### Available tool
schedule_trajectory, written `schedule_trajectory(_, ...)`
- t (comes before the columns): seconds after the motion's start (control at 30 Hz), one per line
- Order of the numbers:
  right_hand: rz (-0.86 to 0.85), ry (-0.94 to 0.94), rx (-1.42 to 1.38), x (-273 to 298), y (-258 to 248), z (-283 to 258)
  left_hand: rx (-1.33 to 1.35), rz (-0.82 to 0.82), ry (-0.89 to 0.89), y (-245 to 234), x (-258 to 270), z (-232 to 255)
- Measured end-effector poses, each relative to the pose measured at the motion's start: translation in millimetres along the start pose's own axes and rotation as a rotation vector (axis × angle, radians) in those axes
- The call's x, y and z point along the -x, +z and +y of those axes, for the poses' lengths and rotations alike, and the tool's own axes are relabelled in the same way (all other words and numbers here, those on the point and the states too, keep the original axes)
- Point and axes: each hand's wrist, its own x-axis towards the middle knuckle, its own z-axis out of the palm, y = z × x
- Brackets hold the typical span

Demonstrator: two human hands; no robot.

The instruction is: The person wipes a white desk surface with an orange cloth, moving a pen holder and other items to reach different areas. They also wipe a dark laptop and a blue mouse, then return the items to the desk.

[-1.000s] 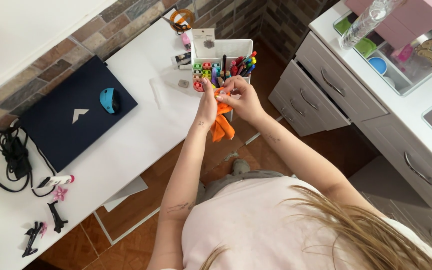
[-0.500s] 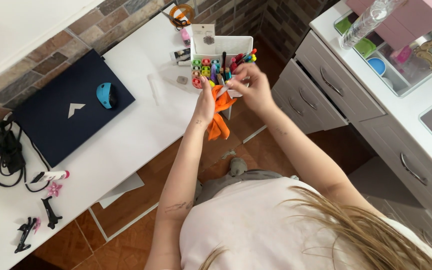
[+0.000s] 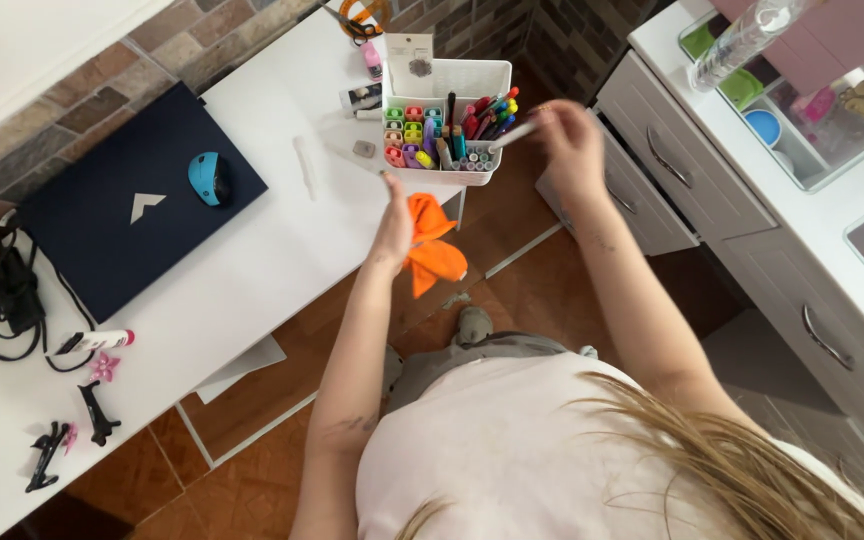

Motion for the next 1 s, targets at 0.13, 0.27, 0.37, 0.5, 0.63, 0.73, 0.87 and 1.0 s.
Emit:
schedule_trajectory(0.13,0.066,0.066,0.160,0.8,-7.2,14.5,0.058,0.033,-0.126,8.6,54.7,55.1)
schedule_trajectory(0.27,-0.041,-0.170,0.295,3.5,7.8,41.5,0.067,0.044,-0.119,9.2,53.0,59.2)
schedule_trajectory(0.37,-0.102,-0.192,0.411,5.8,18.1,48.7,0.069,0.055,-0.118,7.6,54.8,59.4)
schedule_trajectory(0.5,-0.147,-0.244,0.546,6.1,24.2,56.3,0.071,0.064,-0.111,4.8,60.1,59.0)
schedule_trajectory(0.63,-0.162,-0.360,0.619,5.1,27.9,70.4,0.075,0.069,-0.109,4.1,64.3,58.8)
schedule_trajectory(0.73,-0.127,-0.485,0.702,2.2,28.5,83.2,0.079,0.074,-0.103,5.7,66.2,59.3)
schedule_trajectory(0.87,-0.066,-0.727,0.831,4.7,26.4,88.6,0.079,0.074,-0.096,8.1,68.2,59.7)
schedule_trajectory(1.0,-0.170,-0.706,0.933,11.3,15.2,107.1,0.075,0.069,-0.087,8.6,69.3,62.0)
